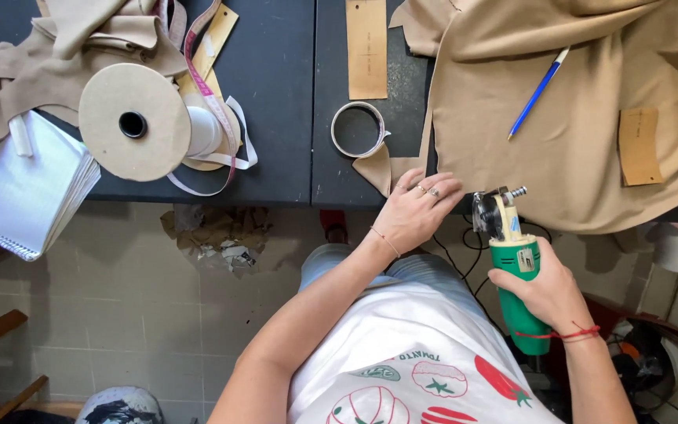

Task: The person uses a rotary cutter and scissors to cut pieces of beige fabric on a black table. They trace patterns onto the fabric with a blue marker, cut along the lines, and trim the edges. The person also folds the fabric and discards scraps into a nearby bin.

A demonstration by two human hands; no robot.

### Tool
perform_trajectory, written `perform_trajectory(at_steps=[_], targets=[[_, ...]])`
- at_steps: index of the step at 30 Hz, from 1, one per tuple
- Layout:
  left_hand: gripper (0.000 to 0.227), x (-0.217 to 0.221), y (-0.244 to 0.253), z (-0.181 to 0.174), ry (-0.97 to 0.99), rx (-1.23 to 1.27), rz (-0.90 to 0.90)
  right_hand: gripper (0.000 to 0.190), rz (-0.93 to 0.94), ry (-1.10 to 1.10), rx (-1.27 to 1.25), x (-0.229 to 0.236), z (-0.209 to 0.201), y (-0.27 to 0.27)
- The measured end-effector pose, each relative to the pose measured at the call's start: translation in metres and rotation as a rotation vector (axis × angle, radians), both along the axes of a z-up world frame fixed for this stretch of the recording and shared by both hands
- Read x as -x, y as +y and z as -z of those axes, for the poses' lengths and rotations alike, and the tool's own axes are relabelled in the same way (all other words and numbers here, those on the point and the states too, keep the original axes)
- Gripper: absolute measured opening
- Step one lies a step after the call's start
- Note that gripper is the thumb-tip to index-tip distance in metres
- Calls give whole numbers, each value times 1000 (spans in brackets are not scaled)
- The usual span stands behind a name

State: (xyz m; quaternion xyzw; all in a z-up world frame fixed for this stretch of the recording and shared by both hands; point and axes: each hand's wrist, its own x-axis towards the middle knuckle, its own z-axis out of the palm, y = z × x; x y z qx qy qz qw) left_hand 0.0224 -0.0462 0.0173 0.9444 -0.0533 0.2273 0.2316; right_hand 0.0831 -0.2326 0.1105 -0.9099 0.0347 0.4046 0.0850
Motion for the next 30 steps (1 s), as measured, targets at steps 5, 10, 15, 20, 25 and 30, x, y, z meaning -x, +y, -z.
perform_trajectory(at_steps=[5,10,15,20,25,30], targets=[[23,-3,-4,4,-24,-5,-48,49,29,-1,-79,-7,-1,13],[21,-4,-2,9,35,25,-2,49,66,-5,-106,-13,-3,23],[22,-3,-1,8,3,25,-34,50,54,-16,-112,-19,1,28],[20,-2,-1,10,-2,53,-30,51,60,-23,-138,-26,1,39],[18,-2,-1,13,-11,65,-27,44,39,-49,-172,-37,7,47],[23,-2,-2,20,13,71,-29,46,64,-55,-227,-50,10,61]])
